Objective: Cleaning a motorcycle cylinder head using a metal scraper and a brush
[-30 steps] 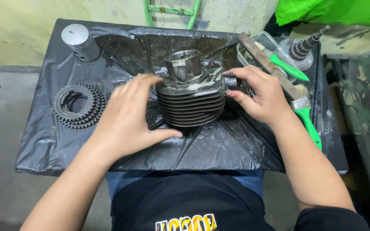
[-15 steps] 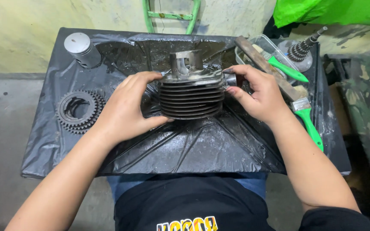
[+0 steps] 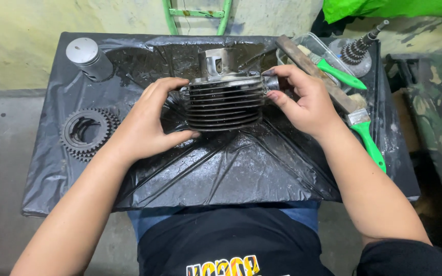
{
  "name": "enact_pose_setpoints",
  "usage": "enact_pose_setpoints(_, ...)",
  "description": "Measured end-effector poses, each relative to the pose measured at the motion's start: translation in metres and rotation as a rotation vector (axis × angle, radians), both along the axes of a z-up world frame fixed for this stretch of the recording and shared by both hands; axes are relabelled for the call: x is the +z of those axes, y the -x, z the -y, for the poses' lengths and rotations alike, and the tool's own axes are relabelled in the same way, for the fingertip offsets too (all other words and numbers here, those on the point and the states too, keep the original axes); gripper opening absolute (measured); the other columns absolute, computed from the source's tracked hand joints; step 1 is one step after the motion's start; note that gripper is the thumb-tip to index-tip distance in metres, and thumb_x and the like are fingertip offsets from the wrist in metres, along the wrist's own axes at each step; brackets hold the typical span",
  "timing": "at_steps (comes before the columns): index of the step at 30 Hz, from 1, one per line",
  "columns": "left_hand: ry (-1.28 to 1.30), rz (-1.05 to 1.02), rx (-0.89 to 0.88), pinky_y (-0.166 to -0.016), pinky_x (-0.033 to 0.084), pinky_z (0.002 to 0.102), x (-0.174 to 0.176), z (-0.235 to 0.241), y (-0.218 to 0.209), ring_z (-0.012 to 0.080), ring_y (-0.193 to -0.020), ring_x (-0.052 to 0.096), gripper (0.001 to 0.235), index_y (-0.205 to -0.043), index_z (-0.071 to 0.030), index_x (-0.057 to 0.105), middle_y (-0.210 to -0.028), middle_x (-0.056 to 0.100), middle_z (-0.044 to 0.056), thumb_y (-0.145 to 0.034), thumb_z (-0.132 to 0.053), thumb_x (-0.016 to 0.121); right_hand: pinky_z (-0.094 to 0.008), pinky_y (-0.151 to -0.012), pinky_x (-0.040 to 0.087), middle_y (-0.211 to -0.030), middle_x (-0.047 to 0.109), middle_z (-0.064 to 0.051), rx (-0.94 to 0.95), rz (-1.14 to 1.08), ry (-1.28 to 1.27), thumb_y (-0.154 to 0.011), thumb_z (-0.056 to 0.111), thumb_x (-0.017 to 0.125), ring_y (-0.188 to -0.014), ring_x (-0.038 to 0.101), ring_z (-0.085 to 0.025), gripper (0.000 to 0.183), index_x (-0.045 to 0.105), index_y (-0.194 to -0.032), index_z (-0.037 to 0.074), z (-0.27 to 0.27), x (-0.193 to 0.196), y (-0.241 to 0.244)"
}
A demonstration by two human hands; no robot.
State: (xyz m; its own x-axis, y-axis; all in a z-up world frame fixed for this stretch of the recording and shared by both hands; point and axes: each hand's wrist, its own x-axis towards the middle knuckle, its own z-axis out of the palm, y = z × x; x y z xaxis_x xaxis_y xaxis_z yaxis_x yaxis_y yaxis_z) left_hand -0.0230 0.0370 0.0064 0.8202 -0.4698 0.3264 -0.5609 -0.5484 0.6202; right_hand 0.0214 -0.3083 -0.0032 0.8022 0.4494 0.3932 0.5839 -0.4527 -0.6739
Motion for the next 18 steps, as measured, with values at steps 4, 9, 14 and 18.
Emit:
enact_pose_setpoints(4, 0.006, -0.008, -0.012, -0.117, 0.035, 0.047, -0.006, 0.0, -0.008, 0.0348, -0.138, 0.047, 0.079, -0.145, -0.003, 0.042, -0.145, 0.051, 0.02, -0.081, -0.029, 0.083, -0.027, -0.093, 0.05, -0.12, 0.066, -0.007, 0.033, -0.039, -0.048, -0.105, 0.015, 0.063, -0.106, 0.062, -0.015, 0.033, 0.055, -0.134, 0.002, 0.003, -0.004, -0.004)
enact_pose_setpoints(9, 0.111, 0.074, -0.049, -0.112, 0.04, 0.055, -0.023, -0.002, -0.014, 0.0429, -0.13, 0.056, 0.086, -0.144, -0.002, 0.047, -0.138, 0.059, 0.019, -0.067, -0.008, 0.086, -0.038, -0.091, 0.052, -0.109, 0.074, -0.014, 0.084, 0.05, -0.161, -0.103, 0.019, 0.067, -0.094, 0.063, -0.018, 0.028, 0.064, -0.125, 0.003, 0.004, -0.016, -0.014)
enact_pose_setpoints(14, 0.104, 0.069, -0.066, -0.112, 0.04, 0.055, -0.024, -0.001, -0.013, 0.0423, -0.13, 0.056, 0.085, -0.143, -0.002, 0.048, -0.137, 0.06, 0.019, -0.067, -0.01, 0.085, -0.039, -0.092, 0.05, -0.112, 0.073, -0.014, 0.089, 0.034, -0.147, -0.103, 0.019, 0.067, -0.096, 0.062, -0.018, 0.028, 0.063, -0.126, 0.003, 0.008, -0.022, -0.014)
enact_pose_setpoints(18, 0.094, 0.123, -0.121, -0.115, 0.038, 0.057, -0.032, -0.002, -0.016, 0.0438, -0.134, 0.053, 0.085, -0.145, 0.002, 0.044, -0.141, 0.057, 0.023, -0.072, -0.014, 0.084, -0.038, -0.086, 0.051, -0.11, 0.072, -0.015, 0.096, 0.021, -0.144, -0.104, 0.019, 0.064, -0.089, 0.059, -0.018, 0.028, 0.061, -0.127, 0.003, 0.009, -0.023, -0.016)
